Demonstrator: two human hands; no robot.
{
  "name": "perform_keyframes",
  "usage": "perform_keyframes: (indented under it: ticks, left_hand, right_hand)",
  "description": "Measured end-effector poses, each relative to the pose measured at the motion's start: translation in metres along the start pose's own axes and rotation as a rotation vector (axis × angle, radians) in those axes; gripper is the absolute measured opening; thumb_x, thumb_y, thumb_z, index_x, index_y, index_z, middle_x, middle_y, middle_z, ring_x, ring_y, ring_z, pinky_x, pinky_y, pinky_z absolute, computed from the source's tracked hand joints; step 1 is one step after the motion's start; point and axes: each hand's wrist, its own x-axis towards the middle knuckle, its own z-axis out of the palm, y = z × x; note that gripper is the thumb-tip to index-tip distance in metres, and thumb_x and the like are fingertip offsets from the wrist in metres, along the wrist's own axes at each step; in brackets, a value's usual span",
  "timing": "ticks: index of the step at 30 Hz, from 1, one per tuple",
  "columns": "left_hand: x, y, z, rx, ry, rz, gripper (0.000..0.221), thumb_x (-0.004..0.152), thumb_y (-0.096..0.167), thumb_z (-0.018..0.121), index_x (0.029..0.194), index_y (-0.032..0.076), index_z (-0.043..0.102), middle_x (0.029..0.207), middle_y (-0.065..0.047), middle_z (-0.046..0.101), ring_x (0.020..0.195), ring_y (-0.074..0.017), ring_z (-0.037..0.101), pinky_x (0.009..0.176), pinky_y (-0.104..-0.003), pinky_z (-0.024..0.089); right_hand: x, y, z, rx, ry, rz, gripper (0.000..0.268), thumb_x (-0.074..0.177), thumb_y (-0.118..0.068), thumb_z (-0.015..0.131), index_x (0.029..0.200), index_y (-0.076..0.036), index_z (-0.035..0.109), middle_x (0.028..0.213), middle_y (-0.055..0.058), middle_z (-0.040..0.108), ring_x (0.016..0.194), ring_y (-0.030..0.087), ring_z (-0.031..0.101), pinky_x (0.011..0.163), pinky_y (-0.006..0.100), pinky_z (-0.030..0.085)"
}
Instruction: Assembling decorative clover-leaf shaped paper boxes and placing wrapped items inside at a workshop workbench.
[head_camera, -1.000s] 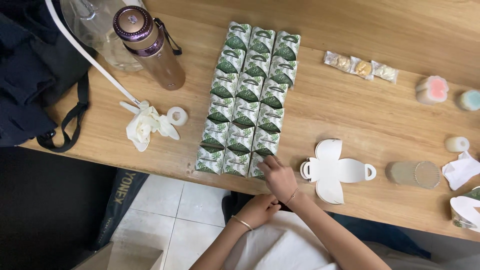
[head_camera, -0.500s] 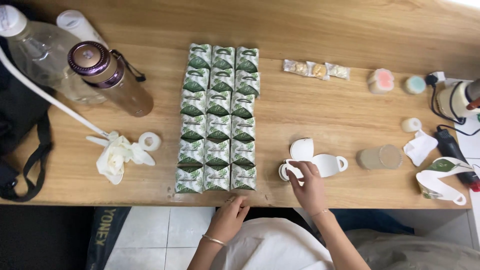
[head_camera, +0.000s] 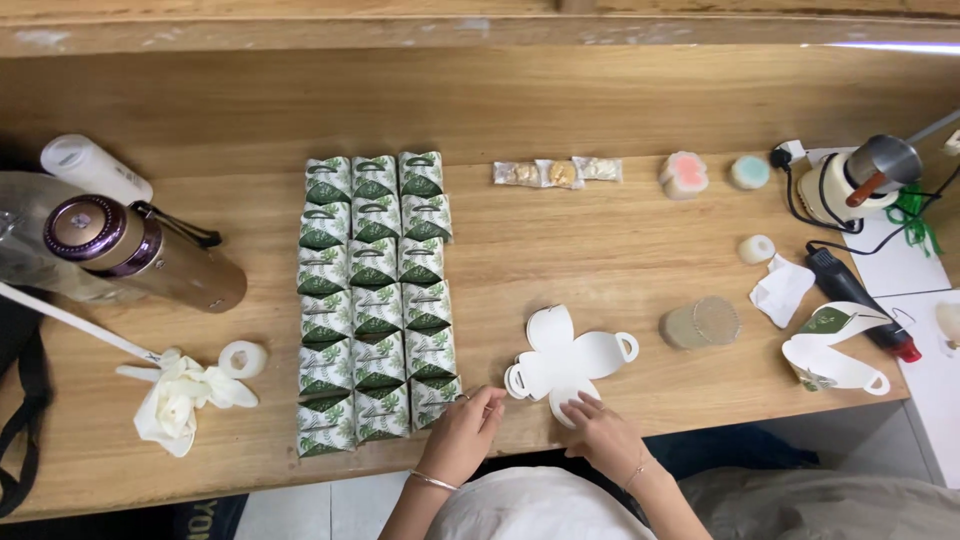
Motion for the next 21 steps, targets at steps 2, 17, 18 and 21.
perform_keyframes:
  ticks: [2, 17, 18, 21]
  left_hand:
    - [0.012, -0.005, 0.02, 0.043, 0.026, 0.003, 0.025, 0.098, 0.024, 0.062, 0.117, 0.009, 0.066, 0.104, -0.014, 0.074, 0.096, -0.0301, 0.072, 0.082, -0.04, 0.057]
    - [0.085, -0.061, 0.125, -0.277, 0.198, -0.107, 0.055, 0.092, 0.035, 0.073, 0.137, 0.007, 0.056, 0.112, -0.014, 0.074, 0.097, -0.0246, 0.071, 0.085, -0.036, 0.058]
    - [0.091, -0.071, 0.133, -0.446, 0.157, -0.121, 0.055, 0.092, 0.032, 0.075, 0.135, 0.006, 0.056, 0.109, -0.011, 0.077, 0.093, -0.0196, 0.073, 0.082, -0.033, 0.06]
    - [0.098, -0.078, 0.15, -0.609, 0.121, -0.167, 0.056, 0.084, 0.022, 0.083, 0.131, 0.006, 0.057, 0.11, -0.007, 0.078, 0.092, -0.0184, 0.075, 0.079, -0.035, 0.062]
  right_hand:
    - [-0.007, 0.021, 0.017, -0.028, 0.071, -0.092, 0.048, 0.068, -0.012, 0.075, 0.115, -0.005, 0.069, 0.117, 0.013, 0.071, 0.116, 0.035, 0.061, 0.088, 0.045, 0.053]
    - [0.011, 0.075, -0.033, 0.747, 0.041, 0.176, 0.019, 0.081, 0.005, 0.076, 0.098, -0.002, 0.075, 0.084, 0.009, 0.075, 0.075, 0.018, 0.069, 0.067, 0.032, 0.055]
    - [0.016, 0.083, -0.034, 0.926, -0.003, 0.228, 0.023, 0.087, 0.006, 0.076, 0.109, 0.0, 0.078, 0.083, 0.011, 0.077, 0.074, 0.015, 0.063, 0.066, 0.031, 0.05]
    - [0.032, 0.09, -0.065, 1.259, -0.161, 0.294, 0.032, 0.089, 0.004, 0.071, 0.121, 0.001, 0.07, 0.089, 0.012, 0.08, 0.083, 0.011, 0.072, 0.072, 0.026, 0.053]
